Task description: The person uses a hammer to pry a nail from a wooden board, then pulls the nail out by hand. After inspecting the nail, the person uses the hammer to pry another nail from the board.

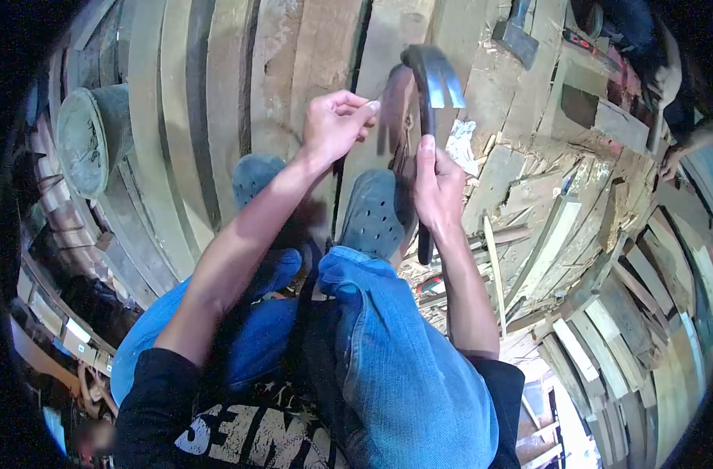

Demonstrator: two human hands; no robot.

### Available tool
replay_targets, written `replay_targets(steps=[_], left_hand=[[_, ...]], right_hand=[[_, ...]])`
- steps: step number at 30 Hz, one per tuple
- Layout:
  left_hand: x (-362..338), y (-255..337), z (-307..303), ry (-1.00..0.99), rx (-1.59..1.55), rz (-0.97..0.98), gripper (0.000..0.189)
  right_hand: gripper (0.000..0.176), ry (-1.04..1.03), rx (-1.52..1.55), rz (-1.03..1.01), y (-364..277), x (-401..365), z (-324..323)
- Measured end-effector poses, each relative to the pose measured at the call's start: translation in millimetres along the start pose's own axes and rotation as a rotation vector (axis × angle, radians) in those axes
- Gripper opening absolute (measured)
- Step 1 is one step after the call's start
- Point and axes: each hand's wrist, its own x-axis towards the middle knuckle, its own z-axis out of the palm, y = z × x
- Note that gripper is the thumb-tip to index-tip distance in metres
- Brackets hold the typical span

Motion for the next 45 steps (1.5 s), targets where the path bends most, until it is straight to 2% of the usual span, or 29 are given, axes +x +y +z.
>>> replay_targets(steps=[2, 4, 8, 10, 12, 16, 18, 20, 22, 24, 26, 29, 33, 36, 40, 45], left_hand=[[0.3, 1.7, -0.2, -0.009, -0.032, 0.004, 0.017], [0.8, 3.5, 0.4, -0.008, -0.032, 0.001, 0.017], [-1.8, 3.3, -1.5, -0.016, -0.042, -0.035, 0.014], [-0.6, 4.2, -1.1, -0.037, -0.05, 0.008, 0.015], [0.4, 5.1, 1.8, -0.02, -0.003, 0.017, 0.015], [-2.0, 3.0, -0.2, -0.011, -0.019, -0.006, 0.016], [-1.1, 5.5, 0.6, -0.004, -0.009, 0.011, 0.015], [-0.4, 7.2, 3.4, -0.011, 0.01, 0.01, 0.015], [1.2, 6.3, 1.9, 0.001, 0.055, -0.004, 0.014], [-0.9, 2.1, 0.9, 0.006, 0.028, -0.003, 0.015], [0.3, 1.4, 1.9, 0.001, -0.006, 0.012, 0.015], [3.3, 0.1, 4.3, 0.015, 0.021, 0.047, 0.014], [-2.0, 1.3, 1.6, 0.029, 0.015, 0.002, 0.014], [-0.2, 3.8, 3.5, 0.029, 0.024, 0.027, 0.014], [-0.7, 3.4, 2.1, 0.02, 0.044, 0.04, 0.016], [-2.7, 3.7, 5.5, 0.04, 0.005, 0.057, 0.018]], right_hand=[[0.053, 0.001, 0.01, -0.044, 3.2, 2.9, 1.3], [0.053, -0.004, -0.133, -0.034, 6.7, 10.7, 0.9], [0.052, 0.013, 0.004, -0.01, -5.6, 5.0, -2.9], [0.052, 0.023, -0.006, -0.021, -4.2, 4.7, -3.7], [0.052, 0.028, -0.215, 0.036, -7.1, 6.7, -4.3], [0.052, 0.026, 0.002, -0.016, 2.3, 0.7, -1.3], [0.052, 0.036, 0.008, -0.035, 5.0, 2.0, -0.2], [0.052, 0.039, -0.168, -0.034, 4.6, 8.3, -0.3], [0.052, 0.039, -0.132, -0.064, -2.2, 8.3, 0.2], [0.052, 0.027, 0.029, 0.0, -9.0, 2.7, -0.5], [0.052, 0.036, 0.019, -0.018, 3.4, 5.6, -2.1], [0.052, 0.048, -0.202, -0.065, 13.2, 9.7, -4.2], [0.053, 0.025, 0.037, -0.003, 12.8, -0.8, -2.0], [0.052, 0.02, -0.134, -0.031, 9.4, 5.7, -1.2], [0.053, 0.02, -0.012, -0.016, 0.4, 6.1, -1.9], [0.054, 0.035, -0.154, -0.014, 6.7, 10.4, -4.9]])
